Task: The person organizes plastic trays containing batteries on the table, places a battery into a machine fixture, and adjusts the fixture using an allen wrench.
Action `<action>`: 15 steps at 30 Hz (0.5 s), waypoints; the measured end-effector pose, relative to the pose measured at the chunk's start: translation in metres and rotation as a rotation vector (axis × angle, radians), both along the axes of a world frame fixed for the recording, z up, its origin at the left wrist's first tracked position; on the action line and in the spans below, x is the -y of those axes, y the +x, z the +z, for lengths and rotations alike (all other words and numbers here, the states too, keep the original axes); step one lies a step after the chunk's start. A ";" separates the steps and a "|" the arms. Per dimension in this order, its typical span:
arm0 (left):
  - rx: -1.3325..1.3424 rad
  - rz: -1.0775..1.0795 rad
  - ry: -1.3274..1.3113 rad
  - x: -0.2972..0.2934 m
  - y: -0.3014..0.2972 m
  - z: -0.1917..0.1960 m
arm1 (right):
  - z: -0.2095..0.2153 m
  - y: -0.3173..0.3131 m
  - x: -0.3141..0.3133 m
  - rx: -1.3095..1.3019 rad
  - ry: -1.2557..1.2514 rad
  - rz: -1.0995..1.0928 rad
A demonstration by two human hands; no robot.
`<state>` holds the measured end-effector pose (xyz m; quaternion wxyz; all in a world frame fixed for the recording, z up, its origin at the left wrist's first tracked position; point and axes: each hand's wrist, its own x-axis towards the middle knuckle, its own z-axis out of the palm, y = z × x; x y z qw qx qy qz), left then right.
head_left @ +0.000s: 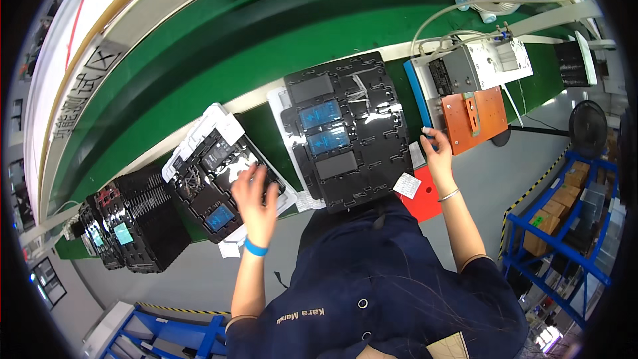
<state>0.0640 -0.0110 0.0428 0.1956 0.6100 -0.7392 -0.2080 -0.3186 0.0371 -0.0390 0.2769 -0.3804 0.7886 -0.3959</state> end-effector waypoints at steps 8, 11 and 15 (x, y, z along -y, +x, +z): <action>0.230 -0.533 0.169 -0.048 -0.053 -0.022 | -0.017 0.002 -0.045 0.256 0.015 -0.056; 0.282 -0.566 0.162 -0.051 -0.053 -0.026 | -0.008 0.003 -0.058 0.326 0.031 -0.098; 0.312 -0.602 0.163 -0.047 -0.054 -0.023 | -0.008 0.002 -0.103 0.323 0.099 -0.111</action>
